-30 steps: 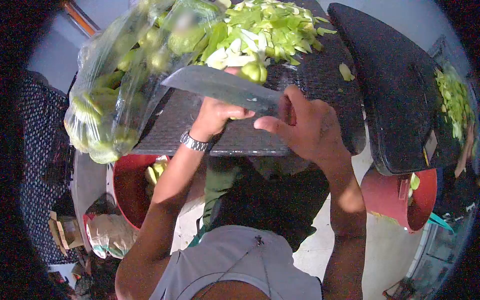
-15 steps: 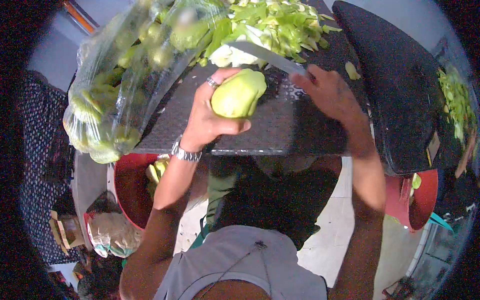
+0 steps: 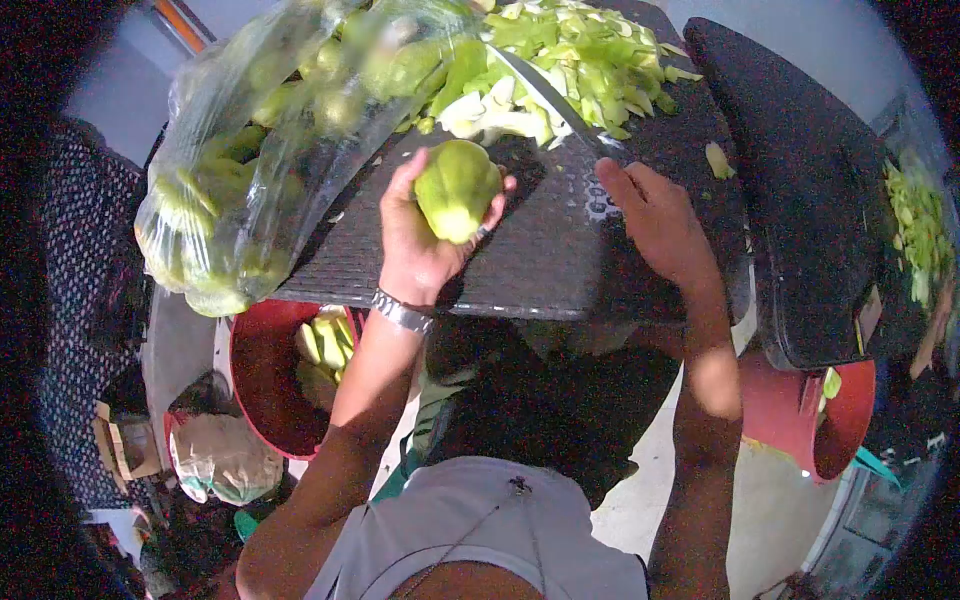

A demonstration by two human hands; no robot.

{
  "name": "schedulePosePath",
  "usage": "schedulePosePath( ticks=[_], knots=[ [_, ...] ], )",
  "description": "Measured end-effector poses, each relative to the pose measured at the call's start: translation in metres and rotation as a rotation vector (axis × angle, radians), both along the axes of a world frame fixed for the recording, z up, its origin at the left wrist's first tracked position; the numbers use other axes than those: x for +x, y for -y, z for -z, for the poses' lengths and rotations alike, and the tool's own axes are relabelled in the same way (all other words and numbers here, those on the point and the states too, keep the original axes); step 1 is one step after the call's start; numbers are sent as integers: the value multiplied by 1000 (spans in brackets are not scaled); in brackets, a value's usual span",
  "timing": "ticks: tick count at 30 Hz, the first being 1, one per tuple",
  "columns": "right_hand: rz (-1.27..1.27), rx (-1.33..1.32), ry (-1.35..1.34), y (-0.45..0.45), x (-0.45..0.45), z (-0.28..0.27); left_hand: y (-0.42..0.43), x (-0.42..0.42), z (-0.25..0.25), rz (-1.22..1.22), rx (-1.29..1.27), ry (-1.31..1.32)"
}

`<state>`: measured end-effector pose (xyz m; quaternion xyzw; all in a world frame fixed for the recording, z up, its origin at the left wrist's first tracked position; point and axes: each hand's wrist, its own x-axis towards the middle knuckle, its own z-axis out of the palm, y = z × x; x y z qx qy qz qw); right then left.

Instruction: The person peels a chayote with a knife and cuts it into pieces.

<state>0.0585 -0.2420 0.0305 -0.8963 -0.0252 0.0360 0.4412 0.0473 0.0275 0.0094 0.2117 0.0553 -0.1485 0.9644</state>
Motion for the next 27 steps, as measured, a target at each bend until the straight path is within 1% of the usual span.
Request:
schedulePosePath(
  ticks=[3, 4, 5, 7, 9, 10, 12, 13, 14, 15, 17, 20, 24, 26, 27],
  knots=[
    [2, 73, 6, -7, -18, -12, -4, 7, 3, 91, 262, 147],
    [5, 68, 16, -7, -23, -12, -5, 7, -8, 130, 264, 150],
    [5, 66, 35, -7, -24, -13, -6, 4, -19, 106, 278, 202],
    [8, 85, 38, -7, -32, -10, 3, 2, -22, -124, 298, 331],
    [19, 119, 64, -4, -31, -11, 9, 3, -12, -39, 295, 351],
    [8, 68, 134, -5, -35, -13, 9, 8, -8, -61, 280, 231],
    [-15, -38, 254, -15, -44, -18, 17, 7, -5, -107, 450, 272],
    [-52, -87, 262, -18, -50, -20, 21, 2, -5, -131, 538, 280],
    [-92, -132, 277, -23, -53, -22, 24, 0, -7, -119, 562, 274],
    [-133, -176, 303, -27, -54, -25, 22, 0, 1, -59, 646, 281],
    [-209, -216, 351, -33, -53, -22, 27, -8, 14, -93, 464, 354],
    [-275, -291, 417, -37, -51, -20, 34, -9, 24, -146, 659, 422],
    [-330, -337, 437, -37, -49, -14, 37, -16, 27, -109, 590, 426],
    [-373, -310, 436, -38, -49, -14, 40, -15, 35, -87, 541, 411],
    [-393, -297, 436, -39, -48, -15, 40, -15, 33, -80, 565, 401]
  ],
)
